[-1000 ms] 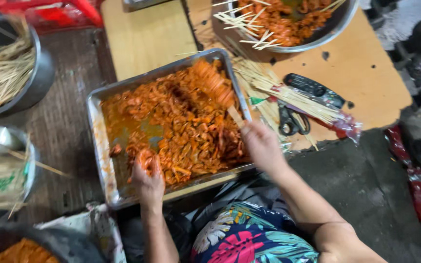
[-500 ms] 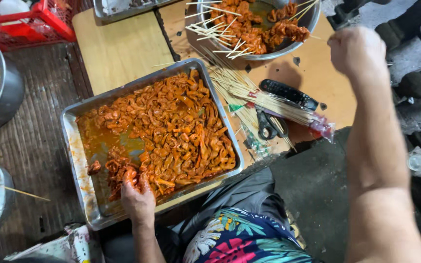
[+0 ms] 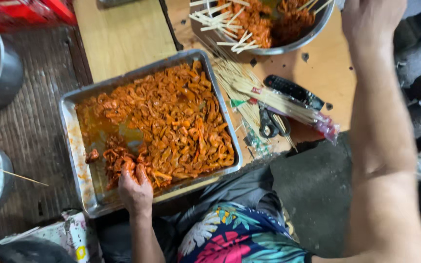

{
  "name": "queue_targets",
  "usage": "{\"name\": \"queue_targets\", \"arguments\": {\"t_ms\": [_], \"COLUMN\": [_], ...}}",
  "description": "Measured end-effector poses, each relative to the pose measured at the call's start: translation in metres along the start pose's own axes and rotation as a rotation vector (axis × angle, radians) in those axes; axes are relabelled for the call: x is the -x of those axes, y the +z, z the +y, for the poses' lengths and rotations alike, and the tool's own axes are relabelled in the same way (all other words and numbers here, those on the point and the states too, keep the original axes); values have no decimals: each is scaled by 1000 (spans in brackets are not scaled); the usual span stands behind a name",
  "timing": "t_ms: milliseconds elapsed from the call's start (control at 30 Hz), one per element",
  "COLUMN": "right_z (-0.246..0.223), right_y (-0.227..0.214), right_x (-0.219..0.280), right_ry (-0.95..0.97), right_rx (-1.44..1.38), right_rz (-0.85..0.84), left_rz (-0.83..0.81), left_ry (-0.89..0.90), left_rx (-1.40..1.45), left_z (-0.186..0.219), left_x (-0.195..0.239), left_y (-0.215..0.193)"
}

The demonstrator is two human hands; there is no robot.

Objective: The person skewers pieces of marinated meat onto wooden sticks, picking them up from a large metal tray and placing the finished skewers into a basket.

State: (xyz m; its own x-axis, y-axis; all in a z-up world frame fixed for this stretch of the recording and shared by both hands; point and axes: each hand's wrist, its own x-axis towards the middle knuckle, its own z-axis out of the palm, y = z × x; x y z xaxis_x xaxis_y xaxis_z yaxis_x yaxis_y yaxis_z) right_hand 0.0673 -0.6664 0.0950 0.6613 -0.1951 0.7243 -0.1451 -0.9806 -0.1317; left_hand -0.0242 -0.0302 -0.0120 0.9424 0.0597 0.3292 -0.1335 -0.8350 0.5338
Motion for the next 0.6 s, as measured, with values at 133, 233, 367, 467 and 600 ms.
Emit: {"name": "queue_targets", "arguments": {"t_ms": [133, 233, 367, 467, 600], "right_z": [-45, -95, -145, -171, -173], "right_y": [0, 1, 11, 37, 62], "right_x": [65, 103, 115, 114, 123], "right_ry": [-7, 63, -1, -172, -159], "right_rx": [-174, -309, -334, -268, -205], "right_rz": [131, -128, -307, -338, -442], "left_rz": [-9, -24, -30, -7, 18], "left_ry": [64, 85, 48, 33, 69], "left_rx": [-28, -49, -76, -73, -106], "left_z": [3, 3, 0, -3, -2], "left_x": [-6, -4, -7, -5, -4], "left_y": [1, 0, 6, 7, 7]}}
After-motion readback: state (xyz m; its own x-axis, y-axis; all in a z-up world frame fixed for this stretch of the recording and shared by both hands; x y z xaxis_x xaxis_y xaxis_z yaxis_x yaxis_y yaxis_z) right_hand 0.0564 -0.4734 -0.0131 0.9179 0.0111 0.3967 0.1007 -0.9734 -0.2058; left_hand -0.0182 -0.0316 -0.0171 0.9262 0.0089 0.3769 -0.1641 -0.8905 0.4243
